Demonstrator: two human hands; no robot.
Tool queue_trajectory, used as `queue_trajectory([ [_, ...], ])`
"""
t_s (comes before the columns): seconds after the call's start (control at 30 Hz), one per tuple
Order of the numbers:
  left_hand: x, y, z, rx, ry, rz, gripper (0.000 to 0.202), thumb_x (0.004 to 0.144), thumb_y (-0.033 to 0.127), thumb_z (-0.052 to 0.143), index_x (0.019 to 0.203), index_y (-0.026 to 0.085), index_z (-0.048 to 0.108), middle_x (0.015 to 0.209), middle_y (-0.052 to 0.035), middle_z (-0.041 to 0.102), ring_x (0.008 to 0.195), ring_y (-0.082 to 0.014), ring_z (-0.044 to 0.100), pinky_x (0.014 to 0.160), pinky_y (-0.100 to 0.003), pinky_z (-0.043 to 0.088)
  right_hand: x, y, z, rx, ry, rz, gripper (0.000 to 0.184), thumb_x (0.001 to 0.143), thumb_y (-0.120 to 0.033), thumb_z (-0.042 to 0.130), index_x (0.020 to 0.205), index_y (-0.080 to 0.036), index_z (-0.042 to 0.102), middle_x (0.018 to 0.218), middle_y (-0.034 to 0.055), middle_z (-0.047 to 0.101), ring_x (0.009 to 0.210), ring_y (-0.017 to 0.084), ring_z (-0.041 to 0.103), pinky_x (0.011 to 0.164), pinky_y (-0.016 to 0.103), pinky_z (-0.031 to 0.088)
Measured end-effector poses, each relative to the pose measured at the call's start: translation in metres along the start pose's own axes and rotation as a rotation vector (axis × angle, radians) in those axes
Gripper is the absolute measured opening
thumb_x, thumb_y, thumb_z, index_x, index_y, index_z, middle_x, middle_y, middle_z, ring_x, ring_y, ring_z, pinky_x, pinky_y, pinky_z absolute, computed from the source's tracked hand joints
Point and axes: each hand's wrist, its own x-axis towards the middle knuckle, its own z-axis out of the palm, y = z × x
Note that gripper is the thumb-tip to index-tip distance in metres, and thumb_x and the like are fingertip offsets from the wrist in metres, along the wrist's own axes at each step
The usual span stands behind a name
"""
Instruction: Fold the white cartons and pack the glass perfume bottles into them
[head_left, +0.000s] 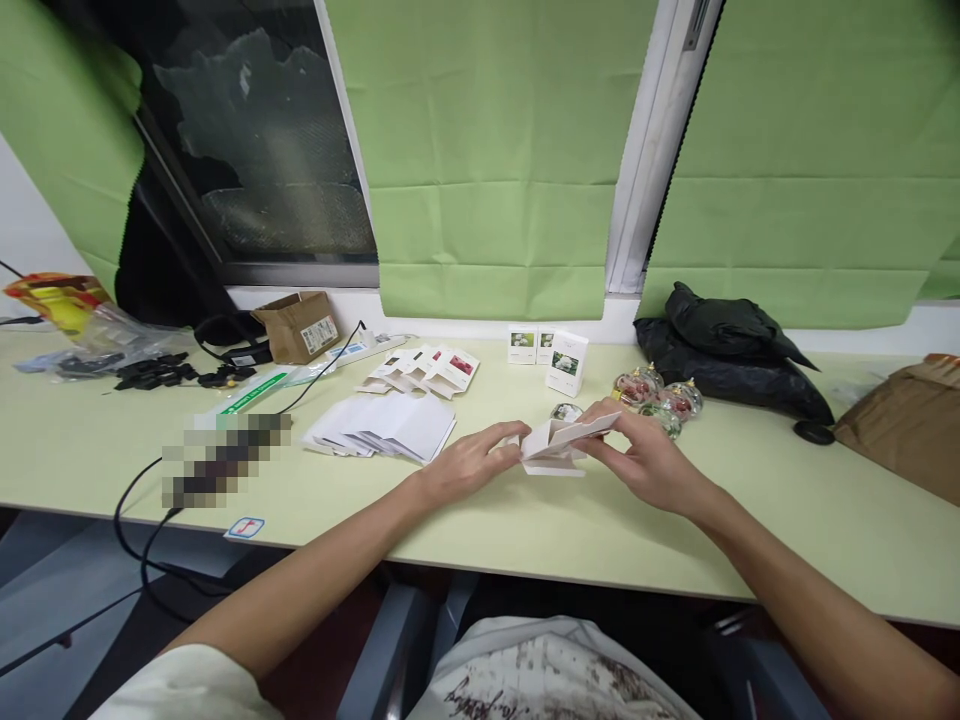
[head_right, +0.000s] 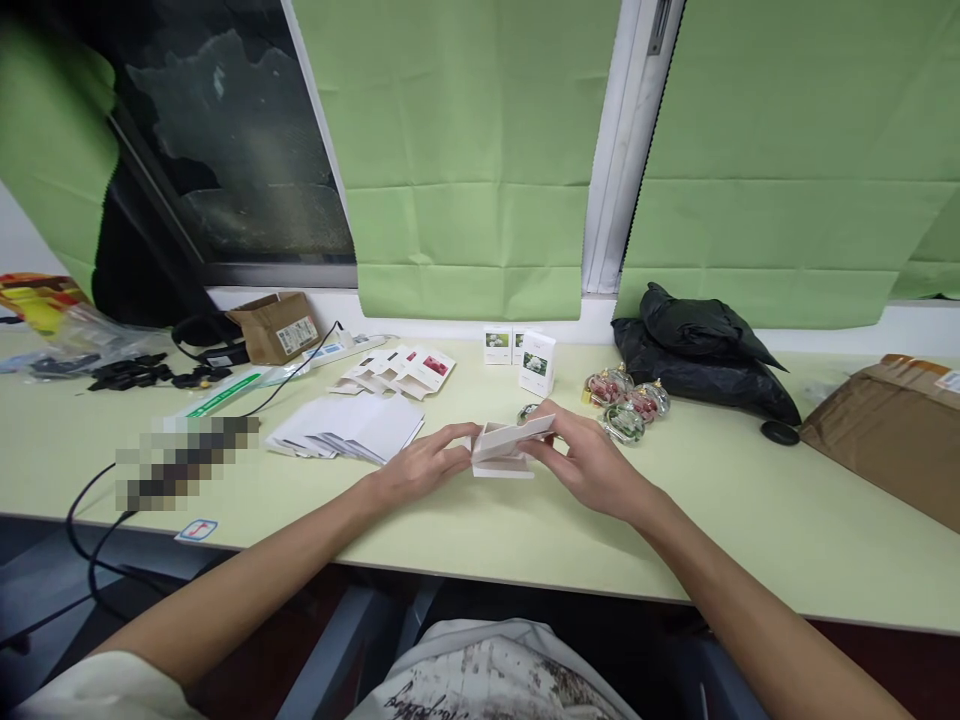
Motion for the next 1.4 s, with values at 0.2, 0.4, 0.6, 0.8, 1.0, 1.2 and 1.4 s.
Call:
queue_trajectory([
  [0.2,0.006,0.0,0.001,0.047,0.129,0.274,0.036,0.103,0.015,0.055,0.133,0.027,0.04,0.143,-0.015,0.057,0.135,-0.0214,0.06,0.097,-0.038,0.062,0.003,-0.001,0.007,0.031,0.0,-0.044,0.017,0.104,-0.034,0.059,0.116,-0.031,0.069,0.112,0.0072,0.073,0.104,0.027,0.071,0.086,0.044,0.059],
  [0.4,0.007,0.004,-0.002,0.071,0.106,0.218,0.027,0.104,0.013,0.051,0.125,0.027,0.042,0.142,-0.0142,0.055,0.131,-0.0214,0.063,0.094,-0.036,0.062,0.003,-0.004,0.003,0.042,-0.017,-0.009,0.014,0.102,-0.033,0.061,0.113,-0.031,0.071,0.114,0.0058,0.074,0.105,0.027,0.071,0.078,0.039,0.06],
  [0.6,0.008,0.004,-0.001,0.057,0.099,0.226,0.032,0.103,0.013,0.053,0.13,0.027,0.042,0.141,-0.015,0.055,0.133,-0.0221,0.061,0.096,-0.039,0.062,0.005,-0.012,-0.002,0.006,-0.03,0.059,0.017,0.104,-0.036,0.058,0.114,-0.03,0.07,0.11,0.0074,0.073,0.102,0.027,0.07,0.061,0.033,0.057],
  [0.8,0.008,0.005,0.0,0.018,0.114,0.219,0.035,0.102,0.014,0.057,0.131,0.027,0.041,0.14,-0.0152,0.056,0.136,-0.0232,0.058,0.1,-0.044,0.061,0.005,-0.02,-0.003,-0.068,-0.018,0.09,0.018,0.104,-0.038,0.058,0.115,-0.03,0.07,0.109,0.0063,0.074,0.1,0.028,0.07,0.069,0.037,0.056],
  [1.0,0.008,0.008,-0.002,0.029,0.098,0.23,0.038,0.102,0.012,0.054,0.133,0.029,0.041,0.142,-0.0135,0.053,0.134,-0.0228,0.06,0.098,-0.041,0.062,0.005,-0.026,-0.003,-0.171,-0.014,0.077,0.015,0.104,-0.035,0.057,0.114,-0.029,0.066,0.104,0.0059,0.073,0.093,0.028,0.07,0.075,0.039,0.054],
  [1.2,0.009,0.008,-0.001,0.035,0.109,0.243,0.044,0.1,0.01,0.056,0.137,0.027,0.038,0.141,-0.0161,0.054,0.137,-0.0241,0.057,0.099,-0.043,0.061,0.007,-0.023,0.003,-0.251,-0.053,0.009,0.014,0.104,-0.029,0.054,0.116,-0.028,0.062,0.107,0.0068,0.07,0.092,0.026,0.067,0.077,0.038,0.053],
  [1.4,0.008,0.004,0.008,-0.047,0.141,0.247,0.041,0.099,0.012,0.059,0.131,0.026,0.039,0.139,-0.0168,0.058,0.137,-0.0252,0.059,0.099,-0.045,0.062,0.016,-0.009,0.014,-0.485,-0.061,-0.127,0.005,0.102,-0.022,0.057,0.106,-0.025,0.059,0.101,0.0091,0.066,0.093,0.028,0.059,0.077,0.039,0.049],
])
